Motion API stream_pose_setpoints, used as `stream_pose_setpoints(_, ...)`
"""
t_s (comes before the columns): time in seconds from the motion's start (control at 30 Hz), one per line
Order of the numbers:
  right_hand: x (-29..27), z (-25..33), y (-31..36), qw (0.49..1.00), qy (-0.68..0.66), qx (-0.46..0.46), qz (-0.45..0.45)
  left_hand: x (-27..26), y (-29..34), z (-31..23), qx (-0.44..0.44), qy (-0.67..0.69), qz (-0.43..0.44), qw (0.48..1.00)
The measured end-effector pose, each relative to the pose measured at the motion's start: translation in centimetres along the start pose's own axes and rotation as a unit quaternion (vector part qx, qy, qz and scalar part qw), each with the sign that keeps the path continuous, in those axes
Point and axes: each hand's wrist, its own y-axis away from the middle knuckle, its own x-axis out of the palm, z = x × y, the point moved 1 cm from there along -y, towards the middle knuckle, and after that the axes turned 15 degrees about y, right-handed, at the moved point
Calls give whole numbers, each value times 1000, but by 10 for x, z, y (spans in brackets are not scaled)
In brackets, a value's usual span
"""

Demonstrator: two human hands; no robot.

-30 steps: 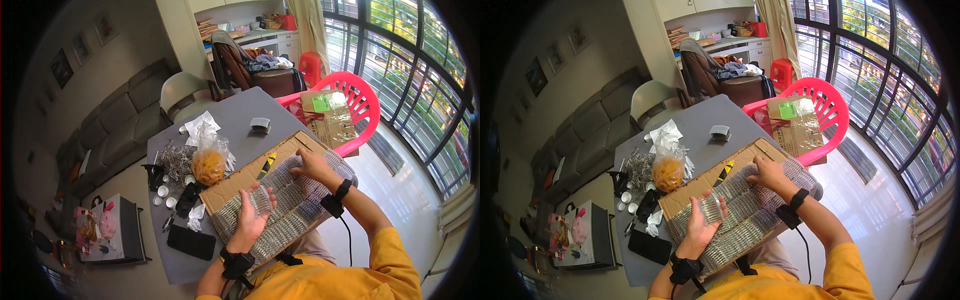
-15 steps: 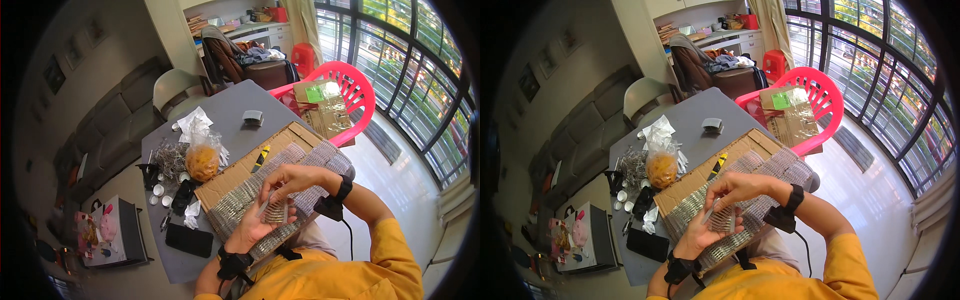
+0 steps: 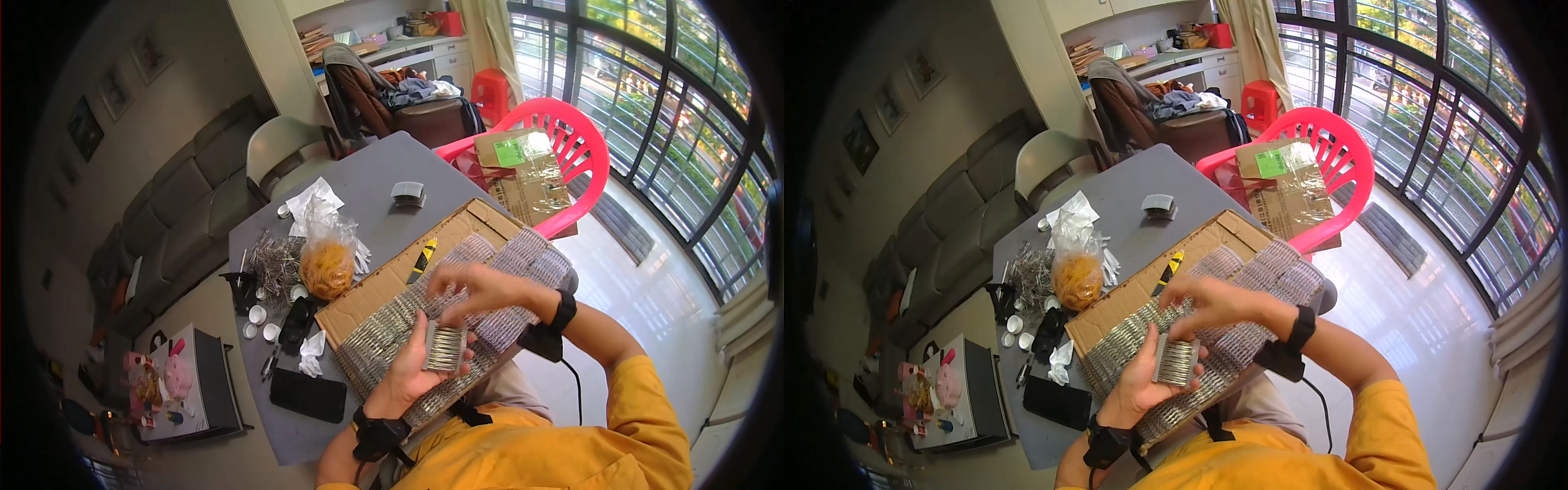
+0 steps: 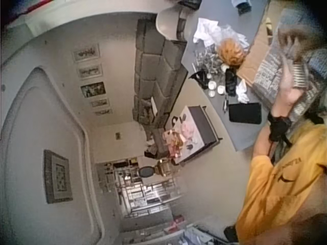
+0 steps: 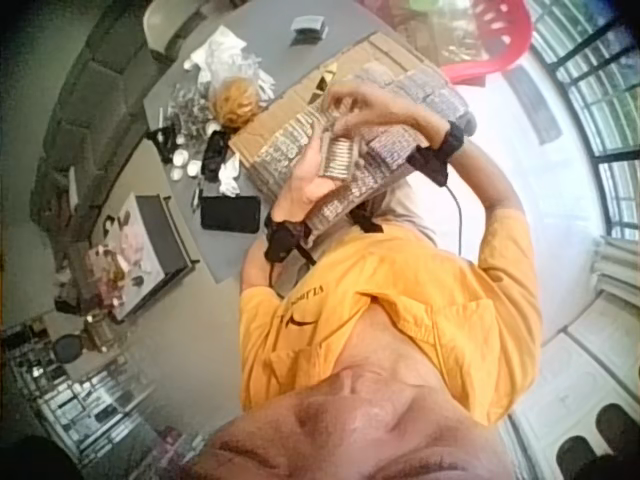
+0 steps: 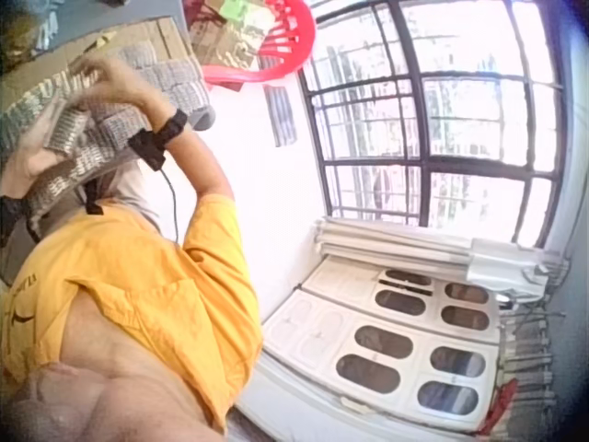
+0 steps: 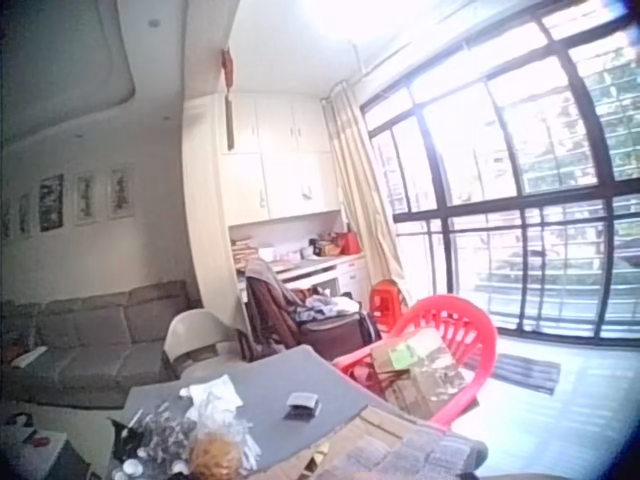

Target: The person is at a table sorting and assembling small metal components using a utility knife while wearing wrist trackers.

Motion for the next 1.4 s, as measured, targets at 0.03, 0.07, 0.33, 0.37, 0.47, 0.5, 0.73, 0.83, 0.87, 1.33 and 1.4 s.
stream_pose_setpoints(0.03,-8,-16,1,996,40,67,-43,1,0,0,13,-3,7,1000)
stream_pose_setpoints(0.07,-13,-39,1,984,80,134,-86,1,0,0,14,-3,8,1000)
stream_pose_setpoints(0.33,-15,-113,11,892,311,304,-123,-8,-4,-6,89,71,-13,993)
stream_pose_setpoints(0.37,-15,-114,12,901,265,314,-138,-8,-3,-7,92,72,-13,993)
stream_pose_setpoints(0.47,-17,-127,16,926,235,282,-89,-6,-3,-10,117,77,-10,990)
stream_pose_setpoints(0.5,-17,-131,15,926,235,281,-90,-5,-3,-10,121,79,-9,989)
stream_pose_setpoints(0.73,-16,-141,8,897,301,284,-154,-7,-4,-12,129,93,-7,987)
stream_pose_setpoints(0.83,-19,-135,7,894,282,298,-178,-8,-2,-13,142,92,-12,986)
stream_pose_setpoints(0.87,-20,-131,8,890,271,301,-212,-8,-1,-13,145,93,-12,985)
stream_pose_setpoints(1.33,28,11,-2,950,-262,166,-40,-13,-17,-13,283,-18,-98,954)
stream_pose_setpoints(1.4,34,7,-2,959,-232,160,-36,-8,-17,-12,272,-27,-104,956)
